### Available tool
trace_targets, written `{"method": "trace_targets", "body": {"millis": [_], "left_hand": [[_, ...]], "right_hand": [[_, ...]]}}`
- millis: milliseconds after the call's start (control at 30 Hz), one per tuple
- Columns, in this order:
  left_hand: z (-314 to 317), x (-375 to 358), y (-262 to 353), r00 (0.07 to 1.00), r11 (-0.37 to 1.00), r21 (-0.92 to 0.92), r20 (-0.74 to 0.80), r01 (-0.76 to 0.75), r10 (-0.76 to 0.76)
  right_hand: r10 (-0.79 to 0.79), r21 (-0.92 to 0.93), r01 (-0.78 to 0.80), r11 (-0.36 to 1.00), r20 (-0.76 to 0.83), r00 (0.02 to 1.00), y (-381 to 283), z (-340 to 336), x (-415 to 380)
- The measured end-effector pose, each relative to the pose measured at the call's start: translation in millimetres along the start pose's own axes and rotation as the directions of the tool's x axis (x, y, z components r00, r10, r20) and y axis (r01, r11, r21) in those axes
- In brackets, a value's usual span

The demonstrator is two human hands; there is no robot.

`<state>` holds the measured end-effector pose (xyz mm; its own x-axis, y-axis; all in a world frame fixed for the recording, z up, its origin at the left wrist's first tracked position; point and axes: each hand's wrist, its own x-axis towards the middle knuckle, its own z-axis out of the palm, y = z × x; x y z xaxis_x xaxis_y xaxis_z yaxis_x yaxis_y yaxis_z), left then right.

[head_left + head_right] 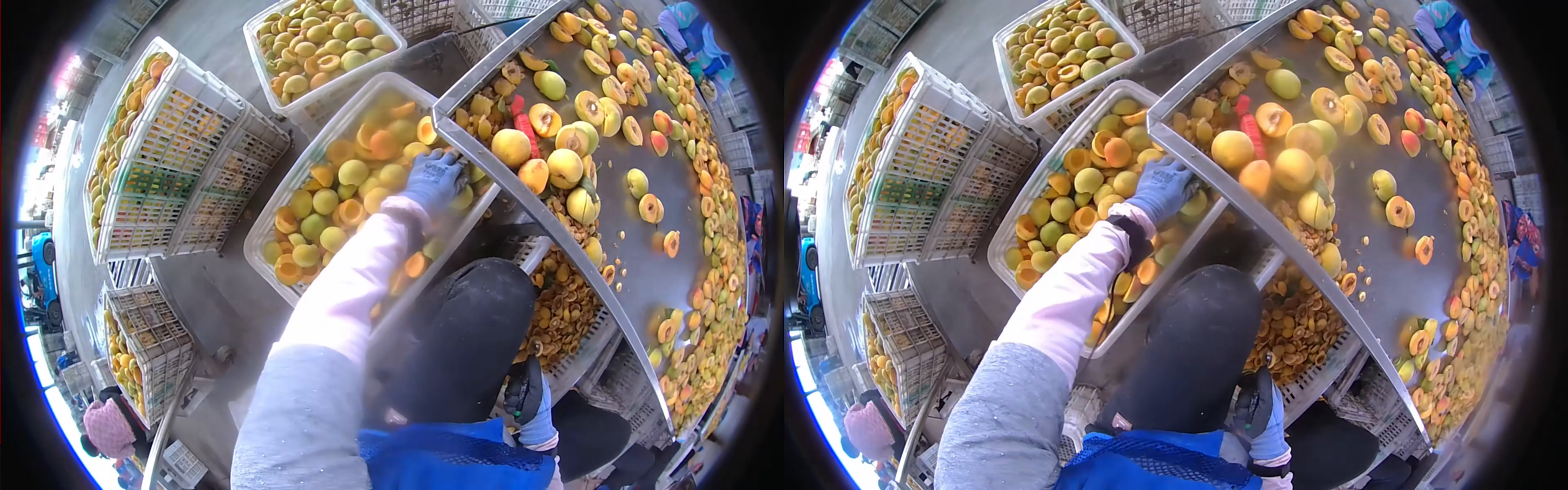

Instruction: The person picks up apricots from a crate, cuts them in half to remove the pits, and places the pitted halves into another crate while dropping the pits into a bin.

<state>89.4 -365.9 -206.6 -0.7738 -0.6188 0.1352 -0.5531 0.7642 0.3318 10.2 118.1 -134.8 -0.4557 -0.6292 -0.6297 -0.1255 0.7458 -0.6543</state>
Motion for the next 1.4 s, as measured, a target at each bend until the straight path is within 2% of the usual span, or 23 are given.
{"method": "trace_targets", "body": {"millis": [67,133,167,200,267,333,400,467,600,633,733,800,833,867,933,967,1000,1067,1100,1200,1233,1333,1400], "left_hand": [[-20.4,15.6,2.3,0.996,0.998,0.056,0.09,0.004,-0.009],[-33.4,25.7,5.9,0.963,0.995,0.082,0.257,0.061,-0.08],[-13.4,27.0,-1.4,0.977,0.996,0.052,0.198,0.069,-0.078],[-2.9,23.8,-5.5,0.978,0.997,0.038,0.192,0.071,-0.077],[5.4,18.4,-11.1,0.982,0.997,0.007,0.171,0.075,-0.075],[5.5,22.2,-12.7,0.982,0.998,0.021,0.177,0.062,-0.065],[-5.6,20.5,-9.8,0.972,0.997,0.016,0.222,0.072,-0.074],[-22.9,26.0,-7.6,0.949,0.996,-0.002,0.303,0.087,-0.082],[-33.8,9.2,24.5,0.959,0.96,-0.013,0.047,0.28,-0.279],[-2.9,-6.0,23.4,0.982,0.985,-0.047,-0.086,0.163,-0.167],[15.8,-28.4,28.0,0.984,0.993,0.013,-0.133,0.118,-0.116],[9.6,-25.9,27.3,0.99,0.99,-0.01,-0.033,0.139,-0.139],[6.8,-23.9,26.1,0.988,0.988,-0.013,0.013,0.152,-0.152],[4.2,-25.7,26.5,0.984,0.986,-0.015,0.068,0.164,-0.163],[-9.0,-49.3,37.2,0.982,0.982,-0.047,-0.03,0.183,-0.184],[-16.8,-67.0,47.2,0.975,0.973,-0.098,-0.051,0.211,-0.216],[-25.6,-85.4,58.3,0.966,0.959,-0.153,-0.066,0.237,-0.249],[-50.2,-110.5,87.6,0.94,0.872,-0.366,0.024,0.324,-0.339],[-62.0,-115.9,104.6,0.933,0.876,-0.37,-0.062,0.309,-0.355],[-97.0,-106.9,140.4,0.928,0.875,-0.422,-0.167,0.239,-0.334],[-112.8,-95.9,159.8,0.921,0.855,-0.496,-0.239,0.155,-0.306],[-146.8,-49.2,201.6,0.93,0.909,-0.416,-0.345,-0.032,-0.126],[-156.3,-8.0,221.2,0.951,0.963,-0.269,-0.297,0.002,-0.085]], "right_hand": [[-0.036,-0.016,0.036,0.999,-0.003,0.999,-4.9,-0.9,-0.2],[0.081,0.308,-0.098,0.946,0.071,0.994,-31.9,-2.8,-3.3],[0.182,0.598,-0.245,0.763,0.165,0.969,-56.5,-1.5,-1.8],[0.246,0.802,-0.37,0.469,0.283,0.927,-74.3,1.0,-0.8],[0.161,0.567,-0.216,0.795,0.146,0.976,-93.0,0.8,-0.5],[0.163,0.494,-0.196,0.847,0.109,0.981,-113.3,-5.6,2.1],[0.295,0.65,-0.334,0.682,0.174,0.94,-130.9,-13.1,1.7],[0.296,0.594,-0.267,0.759,0.05,0.954,-135.8,-14.9,-5.2],[0.264,0.53,-0.226,0.817,0.003,0.964,-118.3,-19.8,-15.2],[0.246,0.5,-0.212,0.84,-0.003,0.969,-108.3,-16.9,-14.7],[0.287,0.542,-0.254,0.801,0.024,0.958,-109.2,-15.3,-10.8],[0.41,0.632,-0.347,0.693,0.051,0.911,-123.1,-19.7,-16.9],[0.338,0.621,-0.318,0.716,0.09,0.937,-122.1,-27.4,-19.4],[0.239,0.711,-0.272,0.648,0.15,0.959,-121.2,-34.9,-28.5],[0.018,0.86,-0.203,0.467,0.22,0.975,-115.2,-49.6,-47.6],[-0.115,0.962,-0.183,0.201,0.209,0.971,-101.2,-47.5,-54.9],[-0.116,0.986,-0.164,-0.004,0.163,0.98,-82.7,-42.4,-58.1],[0.067,0.836,-0.406,-0.369,0.46,0.885,10.0,-26.8,-16.9],[0.09,0.815,-0.577,-0.062,0.58,0.81,16.6,-22.8,-18.2],[0.023,0.91,-0.347,0.226,0.351,0.936,-49.0,-30.9,-40.6],[0.068,0.92,-0.346,0.182,0.339,0.938,-44.6,-34.1,-35.9],[0.164,0.908,-0.334,0.251,0.3,0.94,-37.9,-48.5,-38.9],[0.102,0.898,-0.36,0.253,0.346,0.933,-36.1,-51.6,-43.3]]}}
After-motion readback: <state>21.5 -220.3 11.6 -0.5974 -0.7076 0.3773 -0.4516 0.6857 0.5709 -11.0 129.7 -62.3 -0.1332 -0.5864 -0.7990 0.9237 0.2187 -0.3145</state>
